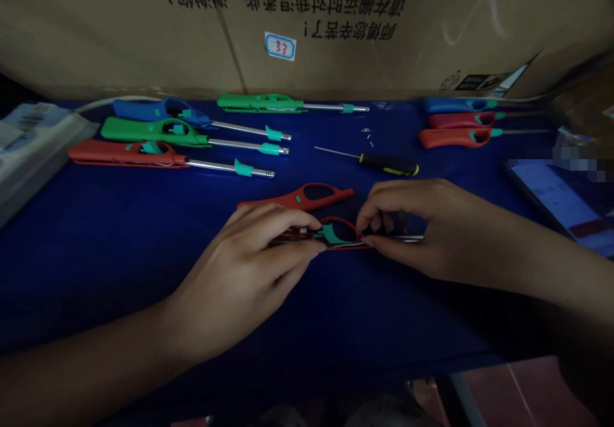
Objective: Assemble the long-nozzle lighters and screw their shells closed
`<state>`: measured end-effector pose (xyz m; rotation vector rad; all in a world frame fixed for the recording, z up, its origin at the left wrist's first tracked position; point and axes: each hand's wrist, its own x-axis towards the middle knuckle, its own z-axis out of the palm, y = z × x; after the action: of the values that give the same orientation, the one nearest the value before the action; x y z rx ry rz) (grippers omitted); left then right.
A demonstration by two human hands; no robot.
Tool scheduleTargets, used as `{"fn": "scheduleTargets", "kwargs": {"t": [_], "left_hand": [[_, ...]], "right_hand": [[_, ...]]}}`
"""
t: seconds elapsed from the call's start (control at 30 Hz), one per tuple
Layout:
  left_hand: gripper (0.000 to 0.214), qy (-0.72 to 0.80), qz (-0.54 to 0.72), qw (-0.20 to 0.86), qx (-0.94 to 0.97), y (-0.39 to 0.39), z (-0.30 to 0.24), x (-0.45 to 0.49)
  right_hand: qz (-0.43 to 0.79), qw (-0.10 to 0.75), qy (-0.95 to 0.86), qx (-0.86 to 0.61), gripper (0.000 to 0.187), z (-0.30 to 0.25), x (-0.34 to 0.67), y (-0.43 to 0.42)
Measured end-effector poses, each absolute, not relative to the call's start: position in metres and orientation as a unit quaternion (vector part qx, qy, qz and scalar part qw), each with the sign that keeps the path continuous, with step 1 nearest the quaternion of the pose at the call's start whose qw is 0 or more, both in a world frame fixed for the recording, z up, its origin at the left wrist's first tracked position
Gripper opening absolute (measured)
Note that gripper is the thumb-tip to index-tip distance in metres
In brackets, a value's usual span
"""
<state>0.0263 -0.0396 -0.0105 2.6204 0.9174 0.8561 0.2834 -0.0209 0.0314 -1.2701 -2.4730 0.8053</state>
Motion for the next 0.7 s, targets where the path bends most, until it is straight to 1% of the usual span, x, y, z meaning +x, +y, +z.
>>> {"fn": "scheduleTargets", "kwargs": {"t": [0.33, 0.7], "left_hand": [[0.017, 0.32, 0.298, 0.126, 0.89, -0.0394, -0.0108, 0.0275], [0.017, 0.319, 0.303, 0.121, 0.89, -0.0391, -0.0114, 0.0266]], "right_hand": [[0.314, 0.126, -0.83, -0.443, 0.011, 0.0214, 0.283, -0.0192], [0.31, 0.118, -0.829, -0.451, 0.009, 0.022, 0.2821, -0.0185]]}}
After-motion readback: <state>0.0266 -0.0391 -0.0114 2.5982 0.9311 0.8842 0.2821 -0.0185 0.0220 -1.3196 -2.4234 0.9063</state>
